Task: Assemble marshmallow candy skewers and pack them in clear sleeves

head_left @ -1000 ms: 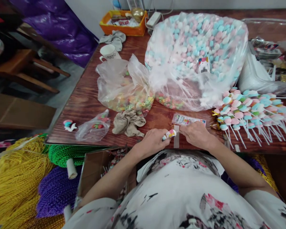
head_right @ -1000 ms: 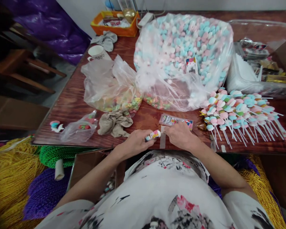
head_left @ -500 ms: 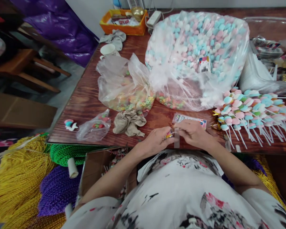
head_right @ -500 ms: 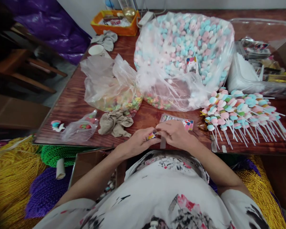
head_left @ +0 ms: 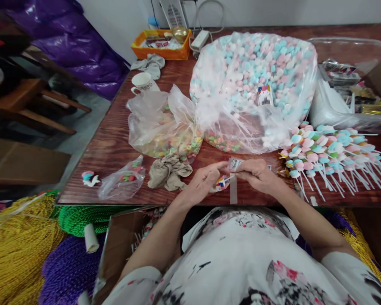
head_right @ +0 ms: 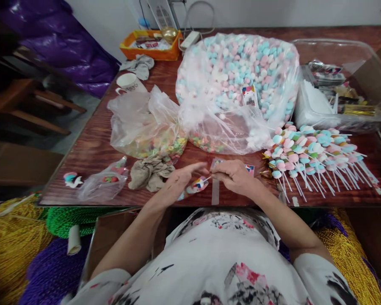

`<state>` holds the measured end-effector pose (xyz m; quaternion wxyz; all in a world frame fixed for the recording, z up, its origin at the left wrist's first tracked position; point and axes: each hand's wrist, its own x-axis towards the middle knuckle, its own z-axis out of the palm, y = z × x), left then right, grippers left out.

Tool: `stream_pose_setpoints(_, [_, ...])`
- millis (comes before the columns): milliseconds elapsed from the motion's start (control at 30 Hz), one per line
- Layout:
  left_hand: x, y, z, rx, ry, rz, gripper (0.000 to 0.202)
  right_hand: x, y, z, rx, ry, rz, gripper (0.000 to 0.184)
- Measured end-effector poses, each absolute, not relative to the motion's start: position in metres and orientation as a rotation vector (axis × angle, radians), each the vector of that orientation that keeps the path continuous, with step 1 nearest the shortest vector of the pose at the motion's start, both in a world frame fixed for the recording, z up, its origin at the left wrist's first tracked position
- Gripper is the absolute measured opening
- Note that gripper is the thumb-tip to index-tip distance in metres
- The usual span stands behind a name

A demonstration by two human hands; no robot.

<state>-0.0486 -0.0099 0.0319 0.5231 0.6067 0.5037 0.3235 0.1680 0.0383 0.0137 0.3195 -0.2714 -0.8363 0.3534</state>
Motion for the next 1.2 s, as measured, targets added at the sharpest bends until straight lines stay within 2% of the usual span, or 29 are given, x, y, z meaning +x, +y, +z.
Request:
stream_pose_setpoints(200, [-0.054,-0.008,0.024,1.101,1.115,0.653,0.029,0.175,0.046,0.019,-0.762,-2.213,0.89,0.018])
stream_pose_setpoints(367, [-0.033,-0.013,0.0,0.801,1.153,0.945,0.026,0.159,0.043,0.023,-0.785,-2.332,0.725,0.02])
stream_pose_setpoints(533, [-0.023,-0.011,-0.003,0.664,1.17,1.3,0.024,0.144,0.038,0.019,-0.828,-2.452,0.473,0.021])
stream_pose_setpoints(600, [-0.023,-0.009,0.001,0.599,1.191,1.381,0.025,0.145,0.035,0.018,-0.907,-2.352,0.469,0.023])
stream_pose_setpoints(767, [-0.02,-0.005,0.005,0.619,1.163,1.444,0.025,0.14,0.015,0.014,-1.003,-2.09,0.579,0.043])
stream_pose_setpoints(833, [-0.018,-0.006,0.005,0.655,1.153,1.482,0.023,0.132,0.009,0.008,-1.039,-2.014,0.692,0.036])
stream_pose_setpoints(933, [-0.016,-0.01,0.002,0.675,1.128,1.46,0.025,0.124,0.01,-0.001,-1.063,-1.777,0.951,0.014])
stream_pose_setpoints(1067, [-0.017,-0.021,-0.008,0.602,1.009,1.267,0.033,0.121,0.014,-0.004,-1.006,-1.66,1.034,0.013])
stream_pose_setpoints(1200, [-0.016,-0.029,-0.018,0.599,1.011,1.248,0.031,0.113,0.009,-0.006,-1.005,-1.642,0.921,0.014])
